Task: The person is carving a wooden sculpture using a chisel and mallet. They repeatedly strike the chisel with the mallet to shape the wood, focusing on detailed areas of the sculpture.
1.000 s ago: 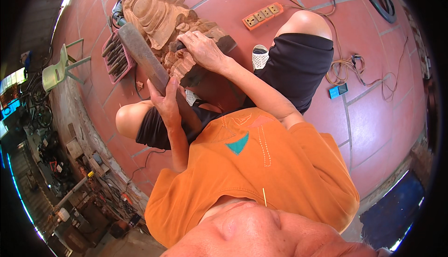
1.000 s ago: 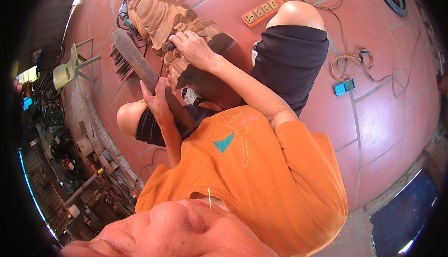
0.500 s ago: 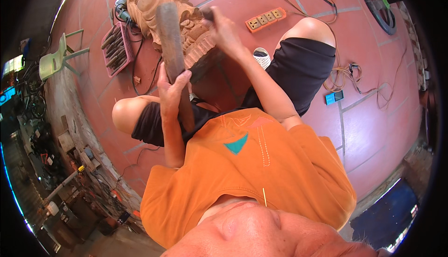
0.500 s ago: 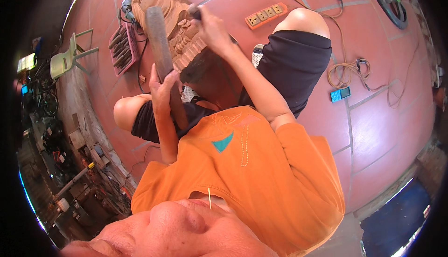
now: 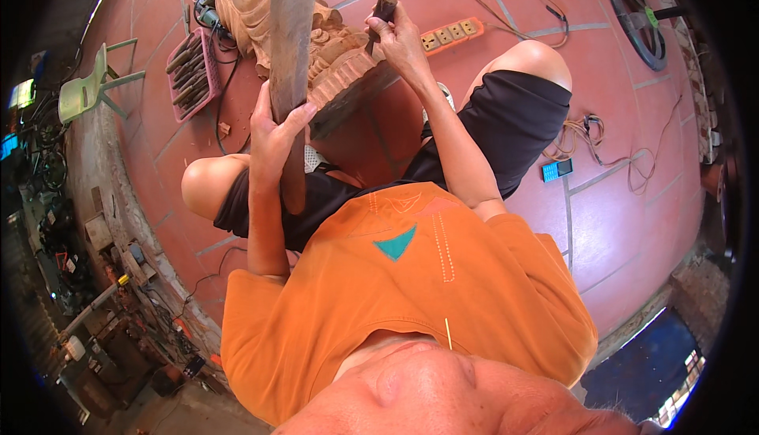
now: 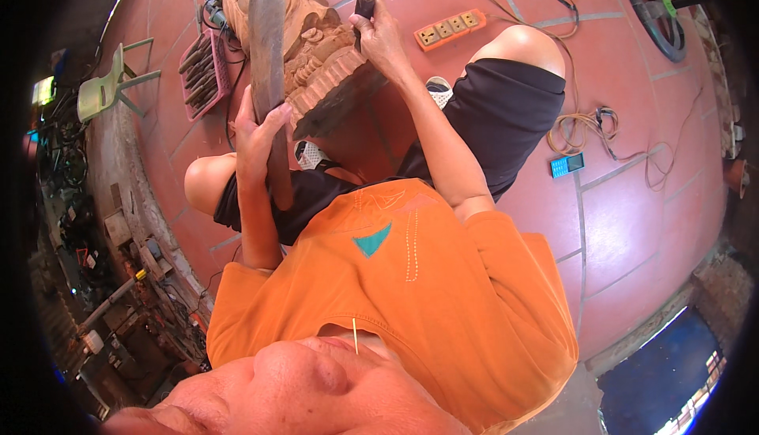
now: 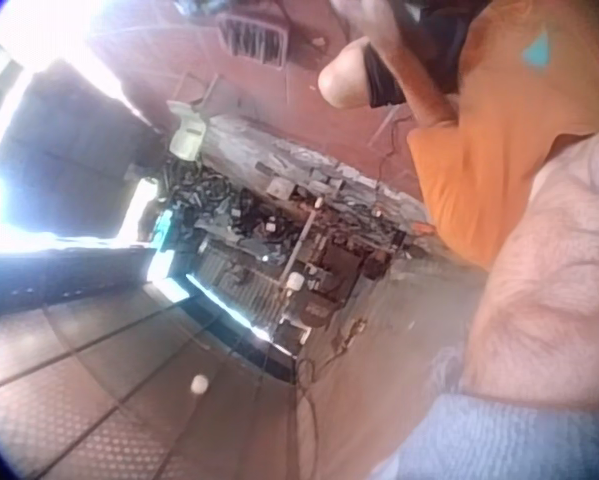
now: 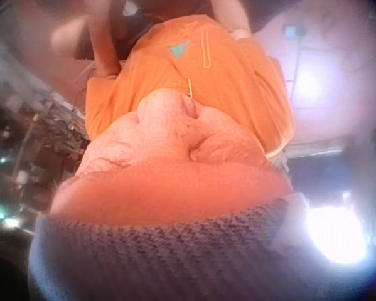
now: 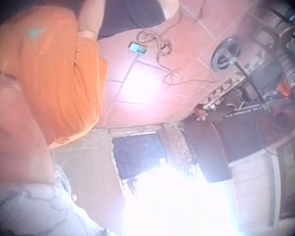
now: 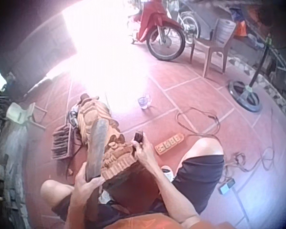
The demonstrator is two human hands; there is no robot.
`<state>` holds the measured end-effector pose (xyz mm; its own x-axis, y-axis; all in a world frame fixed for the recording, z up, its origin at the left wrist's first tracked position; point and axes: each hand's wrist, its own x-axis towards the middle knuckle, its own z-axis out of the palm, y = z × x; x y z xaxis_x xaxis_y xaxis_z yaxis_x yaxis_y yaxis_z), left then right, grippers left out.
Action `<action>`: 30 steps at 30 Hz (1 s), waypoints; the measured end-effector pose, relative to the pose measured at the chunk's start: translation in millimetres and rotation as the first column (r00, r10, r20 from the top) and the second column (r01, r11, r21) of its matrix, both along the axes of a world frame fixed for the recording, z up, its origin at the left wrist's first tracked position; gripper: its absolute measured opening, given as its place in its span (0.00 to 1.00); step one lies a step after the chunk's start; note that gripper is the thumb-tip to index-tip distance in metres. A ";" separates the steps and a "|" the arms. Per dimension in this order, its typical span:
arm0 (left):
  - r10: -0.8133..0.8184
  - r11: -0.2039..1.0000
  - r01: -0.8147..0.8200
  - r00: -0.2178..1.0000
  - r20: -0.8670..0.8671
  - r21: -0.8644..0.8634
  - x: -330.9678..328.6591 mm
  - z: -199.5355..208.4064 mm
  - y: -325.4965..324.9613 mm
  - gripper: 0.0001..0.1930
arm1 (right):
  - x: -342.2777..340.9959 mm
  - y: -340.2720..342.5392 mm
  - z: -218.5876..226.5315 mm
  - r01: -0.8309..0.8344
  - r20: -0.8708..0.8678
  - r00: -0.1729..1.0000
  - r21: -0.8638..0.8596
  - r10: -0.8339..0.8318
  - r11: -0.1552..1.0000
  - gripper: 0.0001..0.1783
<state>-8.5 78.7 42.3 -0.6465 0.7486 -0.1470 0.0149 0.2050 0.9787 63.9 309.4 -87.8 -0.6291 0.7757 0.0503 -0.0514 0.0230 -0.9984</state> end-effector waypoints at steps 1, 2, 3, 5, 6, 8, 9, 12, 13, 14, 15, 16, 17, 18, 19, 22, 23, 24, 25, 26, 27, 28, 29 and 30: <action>-0.016 1.000 0.016 1.000 -0.002 -0.007 -2.1 4.0 2.0 0.21 | 0.7 0.3 1.9 -0.003 -0.024 1.000 -0.051 0.001 0.999 0.11; -0.033 0.999 0.033 0.999 -0.003 -0.015 -4.2 9.3 4.2 0.21 | 0.1 2.5 -1.9 -0.005 -0.068 0.998 -0.083 0.000 0.997 0.11; -0.049 0.999 0.049 0.999 -0.005 -0.023 -6.6 14.6 6.5 0.22 | -1.2 5.8 -8.3 -0.010 -0.112 0.994 -0.115 -0.003 0.993 0.12; -0.072 0.997 0.069 0.995 -0.064 -0.040 -14.5 24.7 9.9 0.23 | -1.9 8.1 -11.7 -0.020 -0.151 0.988 -0.148 -0.003 0.989 0.12; -0.084 0.996 0.079 0.992 -0.094 -0.050 -17.7 29.3 13.1 0.24 | -1.5 9.2 -13.5 -0.020 -0.145 0.989 -0.147 -0.002 0.989 0.13; -0.101 0.995 0.098 0.983 -0.152 -0.028 -22.1 36.9 21.3 0.24 | -1.1 9.0 -10.9 -0.020 -0.122 0.993 -0.136 0.003 0.990 0.13; -0.110 0.994 0.109 0.977 -0.181 -0.017 -24.1 40.7 25.3 0.24 | -0.4 8.6 -9.7 -0.019 -0.103 0.995 -0.125 0.006 0.992 0.13; -0.149 0.988 0.152 0.958 -0.245 -0.007 -25.2 49.7 38.8 0.25 | 0.6 9.0 -13.2 -0.034 -0.045 0.999 -0.083 0.030 0.996 0.13; -0.163 0.985 0.170 0.950 -0.265 0.003 -25.9 50.7 43.3 0.26 | 1.3 9.3 -13.1 -0.043 -0.021 0.999 -0.066 0.041 0.997 0.14; -0.180 0.983 0.180 0.948 -0.264 -0.027 -26.9 52.0 47.8 0.27 | 1.6 9.2 -13.0 -0.045 -0.042 0.998 -0.076 0.041 0.996 0.14; -0.198 0.980 0.190 0.945 -0.261 -0.057 -28.0 53.1 52.3 0.27 | 1.8 8.1 -13.2 -0.046 -0.062 0.997 -0.086 0.040 0.995 0.14; -0.214 0.976 0.198 0.942 -0.258 -0.087 -28.7 52.8 55.6 0.28 | 2.0 5.9 -11.1 -0.050 -0.081 0.996 -0.096 0.042 0.994 0.14; -0.231 0.972 0.213 0.940 -0.252 -0.100 -28.6 50.9 59.0 0.29 | 3.0 3.3 -9.1 -0.049 -0.084 0.996 -0.091 0.042 0.995 0.15; -0.249 0.967 0.228 0.937 -0.246 -0.113 -28.2 48.2 62.3 0.30 | 4.4 0.4 -7.2 -0.049 -0.087 0.995 -0.086 0.041 0.995 0.15; -0.264 0.963 0.240 0.934 -0.240 -0.126 -29.1 45.6 65.2 0.30 | 4.2 -1.6 -5.5 -0.051 -0.091 0.995 -0.081 0.044 0.995 0.15; -0.290 0.951 0.302 0.782 -0.552 -0.073 -38.2 17.6 73.5 0.34 | 3.2 -5.4 -4.5 -0.023 0.101 0.995 0.190 0.004 0.981 0.15; -0.360 0.933 0.306 0.750 -0.556 -0.191 -42.4 16.3 75.3 0.35 | 4.4 -6.8 -1.3 -0.021 0.117 0.993 0.190 -0.002 0.982 0.15; -0.428 0.902 0.302 0.717 -0.550 -0.307 -47.1 18.0 76.4 0.37 | 6.2 -8.3 2.1 -0.020 0.133 0.991 0.189 -0.006 0.982 0.15; -0.492 0.861 0.290 0.684 -0.538 -0.418 -51.0 20.1 77.0 0.39 | 7.1 -9.4 7.1 -0.020 0.146 0.989 0.190 -0.008 0.982 0.14; -0.529 0.837 0.309 0.667 -0.525 -0.452 -57.5 17.1 77.2 0.39 | 6.8 -10.2 6.4 0.004 0.083 0.996 0.202 -0.021 0.979 0.15; -0.565 0.812 0.326 0.649 -0.510 -0.485 -65.0 12.3 77.1 0.40 | 6.6 -11.8 3.7 0.027 0.019 0.999 0.211 -0.032 0.977 0.15; -0.605 0.781 0.347 0.624 -0.494 -0.519 -67.3 12.8 79.7 0.41 | 6.3 -12.3 -0.1 0.060 -0.047 0.998 0.217 -0.051 0.974 0.16; -0.583 0.805 0.355 0.623 -0.522 -0.476 -67.7 14.7 80.2 0.41 | 4.3 -11.0 -6.6 0.062 -0.040 0.998 0.223 -0.055 0.973 0.16; -0.560 0.826 0.362 0.622 -0.548 -0.433 -68.3 19.3 80.8 0.41 | 1.0 -8.1 -14.2 0.064 -0.033 0.998 0.228 -0.058 0.971 0.16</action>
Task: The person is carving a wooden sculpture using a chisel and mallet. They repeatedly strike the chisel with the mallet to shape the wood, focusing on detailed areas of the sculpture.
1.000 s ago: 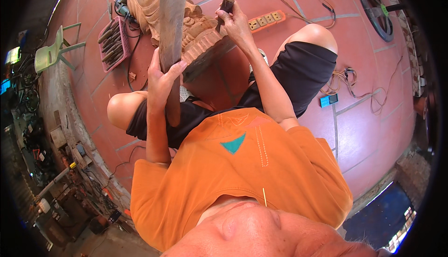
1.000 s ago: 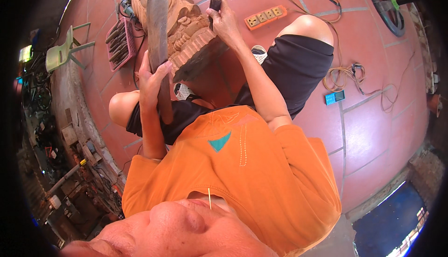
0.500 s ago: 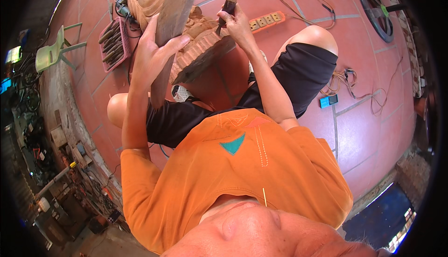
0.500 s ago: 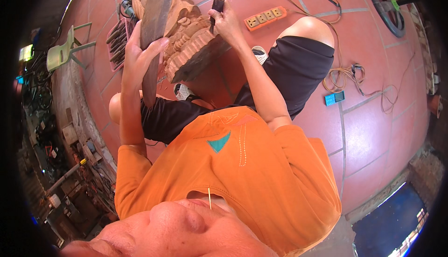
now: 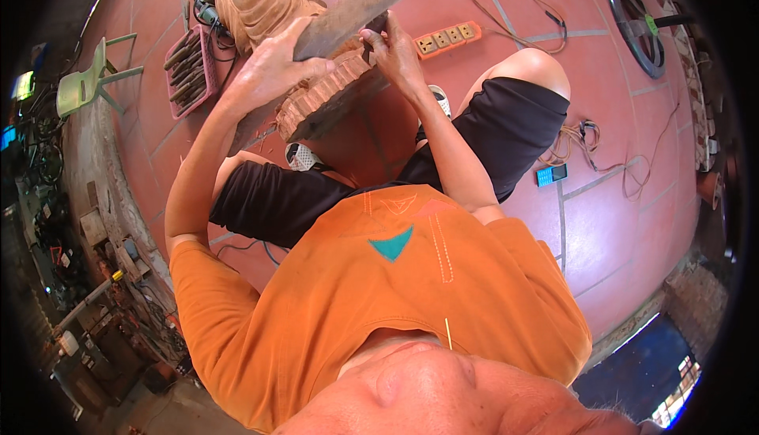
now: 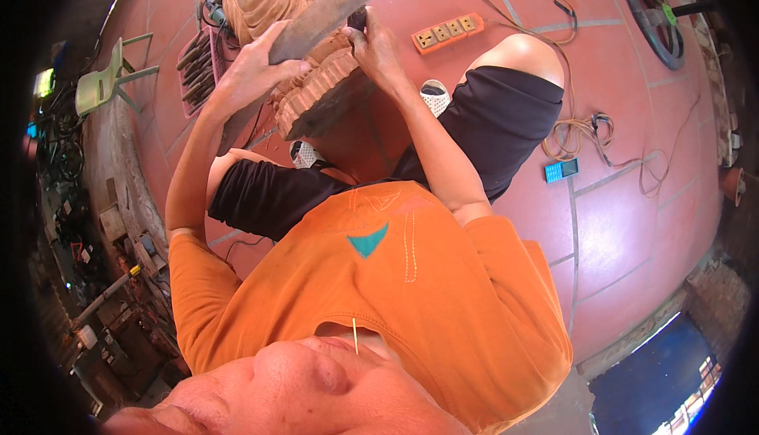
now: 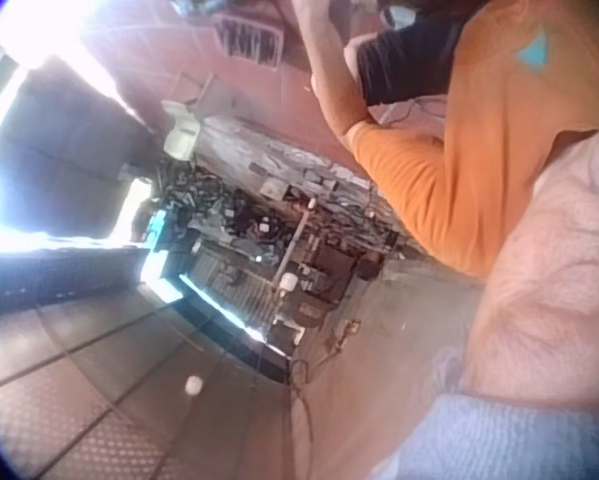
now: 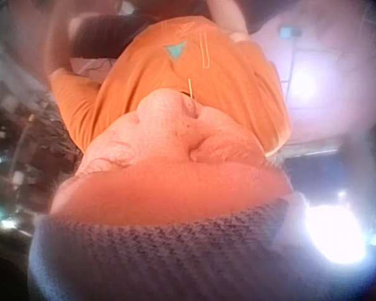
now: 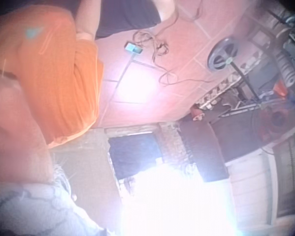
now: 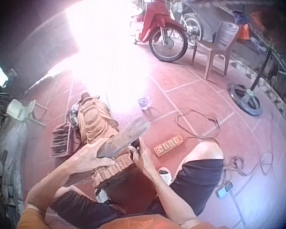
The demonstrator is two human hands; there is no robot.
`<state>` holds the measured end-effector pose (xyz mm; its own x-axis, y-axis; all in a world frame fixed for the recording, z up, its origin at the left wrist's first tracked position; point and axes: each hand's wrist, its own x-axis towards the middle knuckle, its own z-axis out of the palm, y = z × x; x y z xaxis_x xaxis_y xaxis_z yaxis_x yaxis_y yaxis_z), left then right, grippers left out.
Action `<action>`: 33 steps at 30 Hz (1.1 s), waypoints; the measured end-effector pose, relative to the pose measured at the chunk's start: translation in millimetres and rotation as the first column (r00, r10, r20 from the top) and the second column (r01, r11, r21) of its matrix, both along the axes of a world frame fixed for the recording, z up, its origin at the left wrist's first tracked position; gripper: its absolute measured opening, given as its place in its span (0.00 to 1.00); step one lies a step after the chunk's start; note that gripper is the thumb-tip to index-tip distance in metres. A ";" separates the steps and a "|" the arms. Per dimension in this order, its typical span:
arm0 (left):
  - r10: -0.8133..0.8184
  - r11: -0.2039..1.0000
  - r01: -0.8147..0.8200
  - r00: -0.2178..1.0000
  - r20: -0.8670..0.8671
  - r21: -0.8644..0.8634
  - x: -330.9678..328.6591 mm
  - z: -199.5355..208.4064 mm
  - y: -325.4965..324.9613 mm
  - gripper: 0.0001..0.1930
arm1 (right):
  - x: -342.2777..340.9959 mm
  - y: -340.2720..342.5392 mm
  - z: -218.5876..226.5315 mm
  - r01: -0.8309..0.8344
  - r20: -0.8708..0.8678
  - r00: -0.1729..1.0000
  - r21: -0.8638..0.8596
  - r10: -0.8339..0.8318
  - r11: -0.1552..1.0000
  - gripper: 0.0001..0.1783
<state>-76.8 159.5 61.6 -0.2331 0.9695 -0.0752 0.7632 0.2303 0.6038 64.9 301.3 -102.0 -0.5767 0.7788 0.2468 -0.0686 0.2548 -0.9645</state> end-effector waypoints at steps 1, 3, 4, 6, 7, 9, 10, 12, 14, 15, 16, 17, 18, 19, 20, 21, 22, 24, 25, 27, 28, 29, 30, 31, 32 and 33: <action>-0.005 0.999 0.004 1.000 0.006 0.044 0.0 4.9 -0.5 0.41 | -1.4 -2.3 1.2 0.002 0.009 1.000 -0.002 -0.002 1.000 0.15; 0.028 0.989 -0.046 0.992 0.127 0.144 4.0 10.4 4.2 0.40 | 1.2 -1.2 3.7 -0.040 0.064 0.997 -0.057 0.044 0.998 0.13; 0.039 0.977 -0.077 0.981 0.188 0.198 8.0 12.6 8.1 0.39 | 2.8 0.2 8.2 -0.061 0.092 0.993 -0.077 0.068 0.995 0.11; 0.121 0.993 -0.120 0.985 0.122 -0.020 21.5 17.3 12.0 0.37 | 4.0 -2.5 5.8 -0.023 0.048 0.999 -0.007 0.024 1.000 0.14; 0.055 0.998 -0.055 0.998 0.020 0.004 16.7 4.4 8.6 0.36 | 2.4 -3.3 8.4 -0.012 0.017 1.000 0.031 0.011 0.999 0.15; -0.011 0.999 0.008 0.997 -0.080 -0.037 11.6 -8.1 6.3 0.35 | 7.8 -6.3 17.3 -0.040 0.040 0.998 -0.074 0.044 0.996 0.14; -0.019 0.994 0.010 0.997 -0.080 -0.106 13.7 -3.0 6.7 0.35 | 11.0 -7.1 19.8 -0.046 0.051 0.997 -0.130 0.053 0.990 0.14; -0.045 0.997 0.045 0.999 -0.008 -0.060 11.2 -6.8 8.9 0.34 | 7.1 -1.8 10.9 -0.041 -0.116 0.993 -0.286 0.008 0.957 0.12; -0.095 0.983 0.073 0.987 0.126 0.168 4.8 -16.2 9.1 0.34 | 6.2 1.0 7.9 -0.066 -0.168 0.986 -0.409 -0.004 0.910 0.12; -0.016 0.996 -0.002 0.977 0.213 0.085 1.4 -17.4 5.8 0.34 | 11.4 5.2 6.7 -0.077 -0.140 0.990 -0.455 0.014 0.887 0.12; 0.069 0.997 -0.072 0.952 0.299 0.001 5.6 -8.8 5.6 0.34 | 16.0 9.0 6.7 -0.083 -0.105 0.994 -0.495 0.036 0.865 0.12; 0.157 0.987 -0.134 0.914 0.375 -0.089 7.7 -5.0 5.2 0.34 | 17.2 8.6 6.2 -0.072 -0.084 0.996 -0.445 0.039 0.892 0.12; 0.117 0.993 -0.121 0.931 0.345 -0.009 4.2 -11.5 3.5 0.34 | 18.4 6.9 5.5 -0.063 -0.063 0.997 -0.394 0.041 0.917 0.11; 0.081 0.992 -0.108 0.948 0.307 0.070 -0.9 -16.9 0.9 0.34 | 18.2 4.3 7.4 -0.058 -0.047 0.998 -0.343 0.045 0.938 0.11; 0.049 0.985 -0.091 0.963 0.265 0.148 -4.6 -20.9 -1.5 0.34 | 19.4 4.2 9.7 -0.057 -0.087 0.996 -0.343 0.029 0.937 0.10; 0.056 0.990 -0.088 0.965 0.257 0.114 -7.8 -23.5 -4.6 0.34 | 21.5 5.3 12.6 -0.057 -0.128 0.992 -0.344 0.014 0.937 0.09; 0.062 0.993 -0.084 0.966 0.252 0.079 -5.5 -19.0 -6.1 0.35 | 23.7 5.8 14.2 -0.055 -0.165 0.986 -0.345 -0.003 0.937 0.08; 0.048 0.995 -0.066 0.972 0.231 0.072 -4.0 -19.0 -8.2 0.35 | 24.5 4.8 14.5 -0.058 -0.170 0.985 -0.386 -0.009 0.920 0.08; 0.032 0.994 -0.054 0.977 0.210 0.099 -4.1 -19.6 -9.6 0.35 | 23.6 4.5 15.0 -0.062 -0.176 0.984 -0.407 -0.011 0.911 0.08; 0.002 0.987 -0.027 0.987 0.160 0.156 -4.9 -20.6 -10.6 0.35 | 21.2 3.9 14.8 -0.075 -0.159 0.987 -0.417 0.009 0.906 0.09; -0.013 0.983 -0.011 0.991 0.131 0.182 -6.0 -21.6 -9.8 0.35 | 20.7 2.6 13.4 -0.080 -0.150 0.989 -0.424 0.017 0.902 0.09; -0.027 0.978 0.006 0.995 0.100 0.208 -6.2 -21.9 -9.6 0.36 | 19.9 2.1 11.0 -0.079 -0.149 0.989 -0.413 0.018 0.907 0.09; -0.015 0.981 -0.006 0.994 0.111 0.193 -5.0 -20.6 -10.2 0.36 | 18.9 2.2 8.0 -0.078 -0.149 0.989 -0.403 0.019 0.912 0.09; -0.006 0.984 -0.016 0.993 0.122 0.178 -3.5 -17.6 -9.9 0.36 | 17.9 2.5 7.6 -0.076 -0.149 0.989 -0.392 0.018 0.917 0.09; 0.004 0.986 -0.026 0.991 0.132 0.163 -2.0 -14.4 -9.3 0.36 | 17.8 1.9 7.0 -0.076 -0.152 0.988 -0.382 0.019 0.921 0.09; 0.031 0.994 -0.045 0.989 0.144 0.097 -1.0 -10.2 -8.0 0.38 | 18.1 1.0 6.4 -0.077 -0.155 0.988 -0.373 0.020 0.924 0.09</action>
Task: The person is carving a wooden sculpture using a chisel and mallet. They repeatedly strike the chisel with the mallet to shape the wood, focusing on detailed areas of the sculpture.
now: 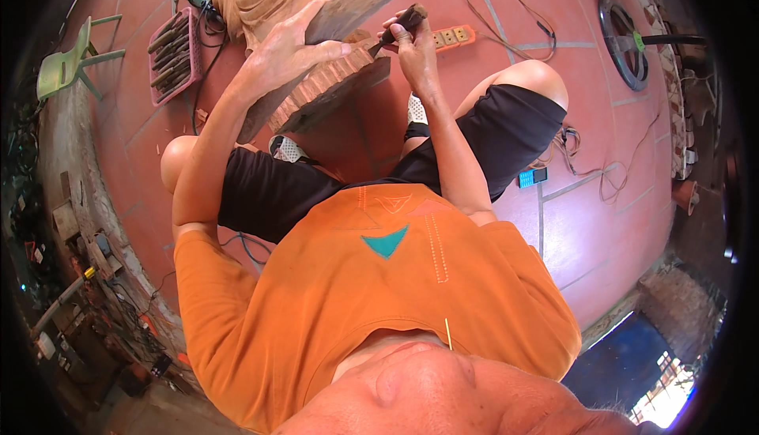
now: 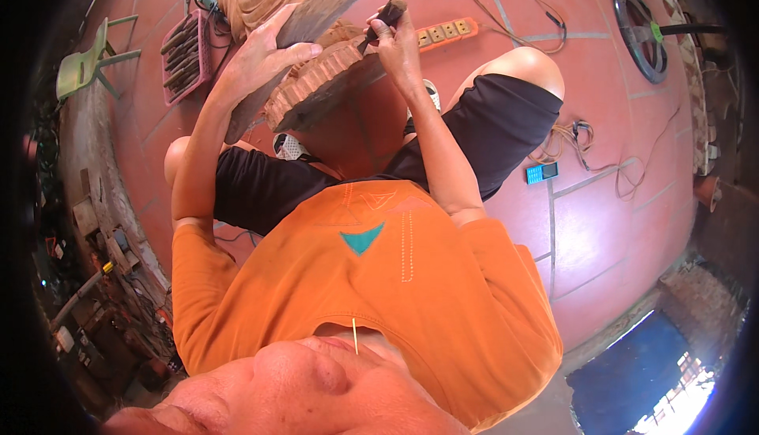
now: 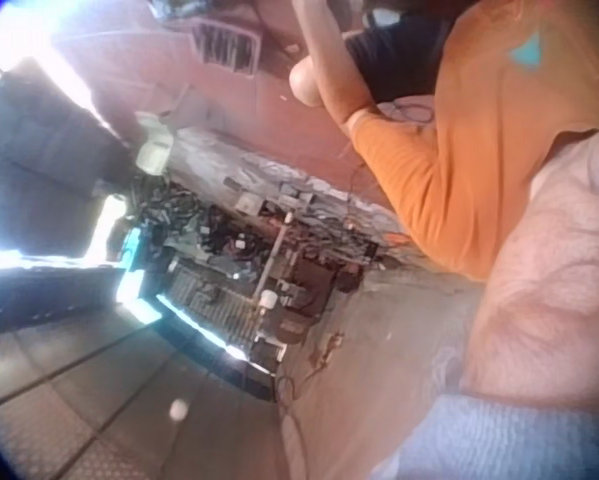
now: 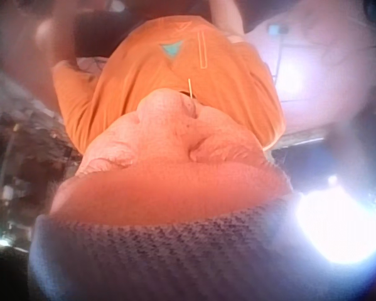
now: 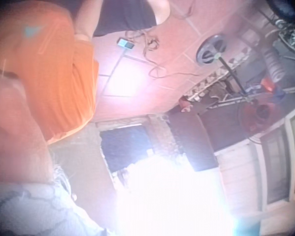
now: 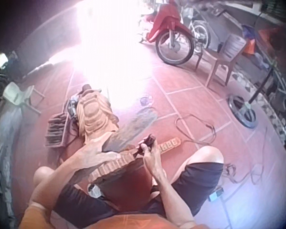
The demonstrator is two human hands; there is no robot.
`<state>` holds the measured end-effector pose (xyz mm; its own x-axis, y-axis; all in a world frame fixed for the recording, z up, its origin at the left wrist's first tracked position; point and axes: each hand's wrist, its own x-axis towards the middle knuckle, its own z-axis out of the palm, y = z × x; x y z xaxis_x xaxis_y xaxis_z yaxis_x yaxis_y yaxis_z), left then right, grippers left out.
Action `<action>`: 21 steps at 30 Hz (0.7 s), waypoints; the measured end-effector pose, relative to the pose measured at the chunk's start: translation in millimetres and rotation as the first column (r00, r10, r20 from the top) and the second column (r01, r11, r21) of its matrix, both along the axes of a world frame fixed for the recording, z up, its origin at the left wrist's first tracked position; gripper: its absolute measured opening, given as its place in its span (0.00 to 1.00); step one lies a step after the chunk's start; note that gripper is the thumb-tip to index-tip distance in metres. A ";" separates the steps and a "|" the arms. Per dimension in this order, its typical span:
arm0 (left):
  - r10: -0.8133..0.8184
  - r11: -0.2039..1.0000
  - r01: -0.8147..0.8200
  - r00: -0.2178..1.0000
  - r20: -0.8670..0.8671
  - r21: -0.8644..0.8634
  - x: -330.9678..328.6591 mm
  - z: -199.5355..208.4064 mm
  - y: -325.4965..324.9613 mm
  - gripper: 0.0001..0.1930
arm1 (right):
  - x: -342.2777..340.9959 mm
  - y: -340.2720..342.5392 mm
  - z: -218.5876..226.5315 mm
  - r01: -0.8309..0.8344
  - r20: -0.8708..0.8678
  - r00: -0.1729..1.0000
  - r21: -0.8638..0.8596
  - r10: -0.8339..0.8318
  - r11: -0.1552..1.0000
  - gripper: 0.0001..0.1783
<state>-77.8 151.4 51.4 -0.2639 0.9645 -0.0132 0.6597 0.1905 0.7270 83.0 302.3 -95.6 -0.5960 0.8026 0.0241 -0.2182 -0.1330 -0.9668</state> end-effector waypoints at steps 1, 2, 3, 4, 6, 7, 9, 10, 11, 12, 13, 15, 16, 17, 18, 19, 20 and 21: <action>0.017 0.998 -0.016 1.000 0.012 -0.067 0.5 4.5 1.2 0.41 | -0.5 -1.2 -0.2 0.002 -0.004 1.000 0.008 -0.002 1.000 0.09; 0.022 0.997 -0.021 1.000 0.011 -0.079 1.5 5.0 1.4 0.42 | -1.3 -1.5 -0.6 0.005 0.001 1.000 0.020 -0.005 1.000 0.09; 0.026 0.996 -0.025 1.000 0.011 -0.091 2.5 5.5 1.8 0.43 | -2.0 -1.5 -0.9 0.008 0.006 1.000 0.031 -0.008 0.999 0.09; 0.018 0.999 -0.018 1.000 -0.003 -0.049 3.2 5.1 1.6 0.43 | -2.9 -2.7 -0.4 0.012 0.010 1.000 0.041 -0.012 0.999 0.09; -0.007 1.000 0.007 1.000 -0.005 0.013 6.6 6.9 2.5 0.42 | -4.1 -4.9 0.5 0.033 0.072 0.997 0.137 -0.043 0.990 0.09; -0.020 0.999 0.020 1.000 0.005 0.032 9.4 12.0 4.2 0.42 | -5.4 -6.2 1.2 0.038 0.099 0.993 0.182 -0.057 0.982 0.10; -0.038 0.997 0.040 0.999 -0.019 0.071 13.5 13.3 7.3 0.41 | -8.8 -6.8 -3.9 0.061 0.157 0.981 0.311 -0.114 0.949 0.11; -0.041 0.994 0.046 0.998 -0.052 0.096 15.3 10.6 8.8 0.40 | -9.7 -7.5 -1.9 0.067 0.182 0.972 0.377 -0.145 0.924 0.11; -0.043 0.991 0.053 0.995 -0.085 0.120 18.0 10.1 10.4 0.39 | -9.4 -8.2 0.0 0.059 0.204 0.969 0.371 -0.143 0.927 0.12; -0.041 0.999 0.040 0.990 -0.136 -0.010 21.3 11.7 11.7 0.39 | -8.3 -8.9 1.9 0.051 0.225 0.964 0.364 -0.141 0.930 0.12; -0.047 0.990 0.021 0.981 -0.188 -0.137 26.1 18.3 14.2 0.39 | -7.5 -9.5 5.4 0.044 0.246 0.959 0.358 -0.139 0.933 0.13; -0.068 0.977 0.011 0.963 -0.260 -0.213 26.9 14.1 14.0 0.38 | -6.8 -11.1 6.3 0.052 0.226 0.965 0.327 -0.131 0.944 0.13; -0.079 0.986 0.032 0.955 -0.286 -0.166 25.2 6.4 13.3 0.38 | -7.4 -10.7 6.6 0.059 0.214 0.968 0.310 -0.130 0.949 0.14; -0.089 0.991 0.054 0.946 -0.312 -0.118 23.3 1.3 13.3 0.38 | -9.2 -8.6 0.3 0.049 0.228 0.965 0.333 -0.131 0.942 0.14; -0.069 0.995 0.046 0.962 -0.265 -0.091 19.8 -1.3 13.2 0.38 | -12.4 -5.2 -10.5 0.040 0.242 0.961 0.355 -0.133 0.934 0.14; -0.053 0.997 0.039 0.976 -0.213 -0.071 21.1 4.1 12.8 0.38 | -13.2 -6.2 -12.9 0.030 0.261 0.956 0.371 -0.135 0.928 0.15; -0.038 0.998 0.030 0.986 -0.160 -0.052 21.7 7.7 13.0 0.38 | -13.4 -5.4 -14.8 0.033 0.234 0.964 0.379 -0.130 0.925 0.15; -0.037 0.998 0.043 0.988 -0.150 0.037 20.6 8.0 14.4 0.38 | -13.7 -3.4 -16.5 0.037 0.207 0.970 0.388 -0.126 0.921 0.16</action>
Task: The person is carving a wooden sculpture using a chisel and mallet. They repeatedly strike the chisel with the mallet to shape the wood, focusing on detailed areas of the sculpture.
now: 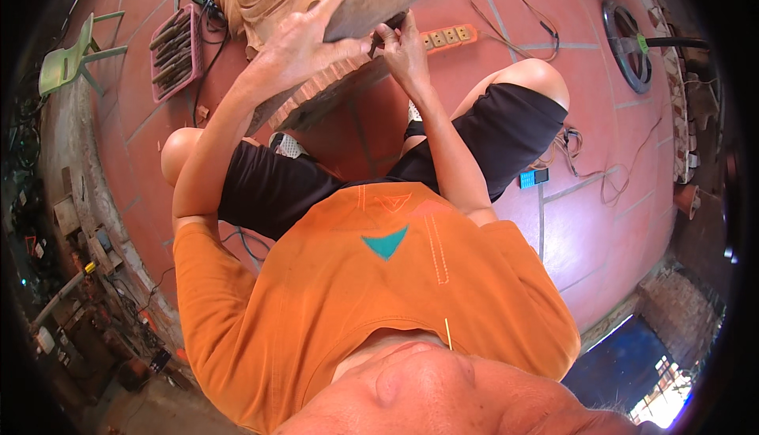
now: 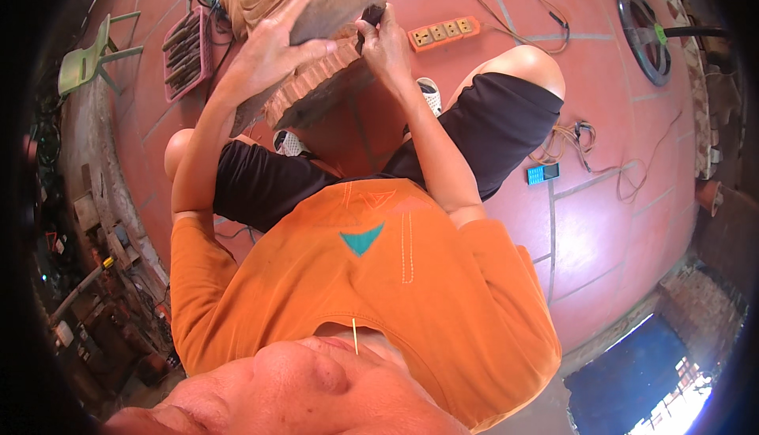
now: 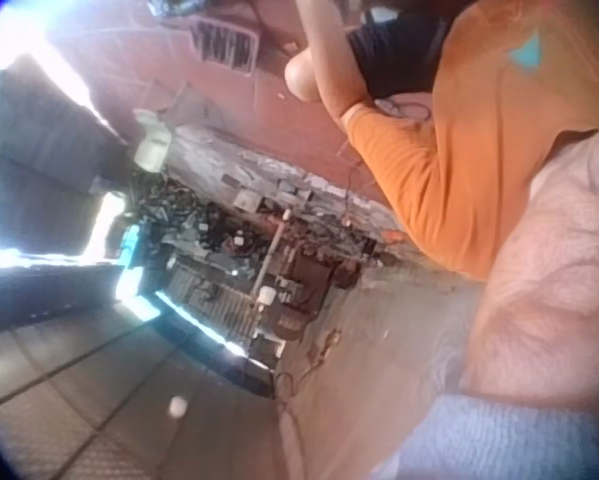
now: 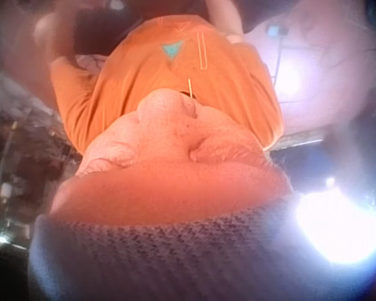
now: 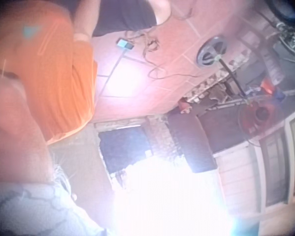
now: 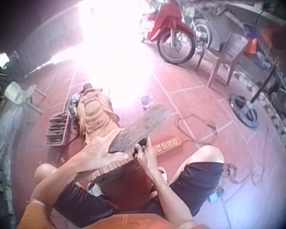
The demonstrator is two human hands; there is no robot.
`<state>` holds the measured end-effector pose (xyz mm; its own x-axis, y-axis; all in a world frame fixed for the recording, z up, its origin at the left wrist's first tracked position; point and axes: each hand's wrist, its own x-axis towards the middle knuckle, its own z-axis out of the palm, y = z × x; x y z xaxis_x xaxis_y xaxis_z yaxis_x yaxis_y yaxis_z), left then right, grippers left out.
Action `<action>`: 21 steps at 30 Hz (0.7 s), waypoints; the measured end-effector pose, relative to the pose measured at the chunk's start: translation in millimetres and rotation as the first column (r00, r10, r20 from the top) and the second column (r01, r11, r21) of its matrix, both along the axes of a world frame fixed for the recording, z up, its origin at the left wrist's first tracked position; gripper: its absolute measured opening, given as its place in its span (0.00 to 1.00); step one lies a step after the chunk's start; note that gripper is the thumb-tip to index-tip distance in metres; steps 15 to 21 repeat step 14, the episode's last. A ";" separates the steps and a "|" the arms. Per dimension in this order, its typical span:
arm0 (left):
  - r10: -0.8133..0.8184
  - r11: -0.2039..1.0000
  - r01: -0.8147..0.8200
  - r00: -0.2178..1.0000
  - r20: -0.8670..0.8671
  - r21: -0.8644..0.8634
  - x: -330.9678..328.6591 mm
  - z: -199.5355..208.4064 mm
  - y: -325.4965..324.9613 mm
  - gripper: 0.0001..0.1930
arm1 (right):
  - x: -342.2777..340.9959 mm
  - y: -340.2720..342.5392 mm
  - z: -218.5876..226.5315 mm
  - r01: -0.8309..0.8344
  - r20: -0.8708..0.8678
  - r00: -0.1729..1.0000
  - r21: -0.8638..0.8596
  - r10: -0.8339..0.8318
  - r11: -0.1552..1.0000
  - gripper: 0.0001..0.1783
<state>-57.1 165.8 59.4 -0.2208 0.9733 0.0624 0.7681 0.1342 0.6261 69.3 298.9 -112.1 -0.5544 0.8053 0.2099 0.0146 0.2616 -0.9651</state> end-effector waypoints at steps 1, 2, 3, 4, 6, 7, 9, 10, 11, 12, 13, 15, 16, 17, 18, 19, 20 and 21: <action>-0.005 0.996 0.004 1.000 0.010 0.091 -2.6 1.3 0.1 0.38 | -1.8 -0.2 3.1 -0.015 -0.029 0.999 0.013 0.016 1.000 0.16; -0.011 0.983 0.007 1.000 0.018 0.181 -4.3 1.7 -0.7 0.38 | -1.6 -2.4 5.9 -0.017 -0.001 1.000 0.044 0.017 0.999 0.16; -0.003 0.988 -0.001 1.000 0.022 0.153 -4.1 1.4 -2.3 0.38 | -0.1 -5.7 8.6 -0.021 0.028 0.999 0.076 0.018 0.997 0.16; 0.001 0.991 -0.004 1.000 0.026 0.131 -3.3 1.1 -0.7 0.38 | 1.9 -5.6 11.3 -0.020 0.057 0.998 0.115 0.014 0.993 0.17; -0.004 1.000 0.003 1.000 -0.023 -0.009 -3.9 0.7 1.5 0.39 | 1.9 -8.3 14.3 -0.037 0.085 0.996 0.115 0.027 0.993 0.16; -0.017 0.992 0.008 0.997 -0.073 -0.125 -5.2 -0.1 2.2 0.39 | 2.0 -8.6 14.7 -0.046 0.101 0.994 0.115 0.034 0.992 0.16; -0.012 0.971 -0.006 0.997 -0.076 -0.240 -5.9 1.2 2.4 0.40 | 3.6 -6.4 12.5 -0.032 0.057 0.998 0.055 0.029 0.998 0.15; 0.008 0.969 -0.017 0.999 -0.034 -0.246 -4.8 2.5 0.3 0.40 | 4.3 -7.0 10.4 -0.024 0.034 0.999 0.018 0.023 1.000 0.14; 0.029 0.967 -0.026 1.000 0.009 -0.253 -4.7 2.7 -0.8 0.41 | 4.4 -5.3 8.5 -0.031 -0.033 0.999 -0.078 0.029 0.996 0.14; 0.024 0.982 -0.027 1.000 -0.021 -0.187 -7.5 -0.5 -1.0 0.41 | 3.7 -1.1 7.0 -0.044 -0.101 0.995 -0.172 0.027 0.984 0.13; 0.025 0.992 -0.030 0.999 -0.048 -0.120 -12.0 -6.8 -2.6 0.42 | 3.0 4.1 7.1 -0.067 -0.166 0.986 -0.262 0.023 0.963 0.12; 0.027 0.998 -0.031 0.997 -0.076 -0.052 -18.4 -15.4 -3.8 0.42 | 3.6 3.0 5.6 -0.066 -0.164 0.986 -0.265 0.023 0.962 0.12; 0.027 0.998 -0.031 0.997 -0.076 -0.052 -18.4 -15.4 -3.8 0.42 | 3.6 3.0 5.6 -0.066 -0.164 0.986 -0.265 0.023 0.962 0.12; 0.027 0.998 -0.031 0.997 -0.076 -0.052 -18.4 -15.4 -3.8 0.42 | 3.6 3.0 5.6 -0.066 -0.164 0.986 -0.265 0.023 0.962 0.12; 0.027 0.998 -0.031 0.997 -0.076 -0.052 -18.4 -15.4 -3.8 0.42 | 3.6 3.0 5.6 -0.066 -0.164 0.986 -0.265 0.023 0.962 0.12; 0.027 0.998 -0.031 0.997 -0.076 -0.052 -18.4 -15.4 -3.8 0.42 | 3.6 3.0 5.6 -0.066 -0.164 0.986 -0.265 0.023 0.962 0.12; 0.027 0.998 -0.031 0.997 -0.076 -0.052 -18.4 -15.4 -3.8 0.42 | 3.6 3.0 5.6 -0.066 -0.164 0.986 -0.265 0.023 0.962 0.12; 0.027 0.998 -0.031 0.997 -0.076 -0.052 -18.4 -15.4 -3.8 0.42 | 3.6 3.0 5.6 -0.066 -0.164 0.986 -0.265 0.023 0.962 0.12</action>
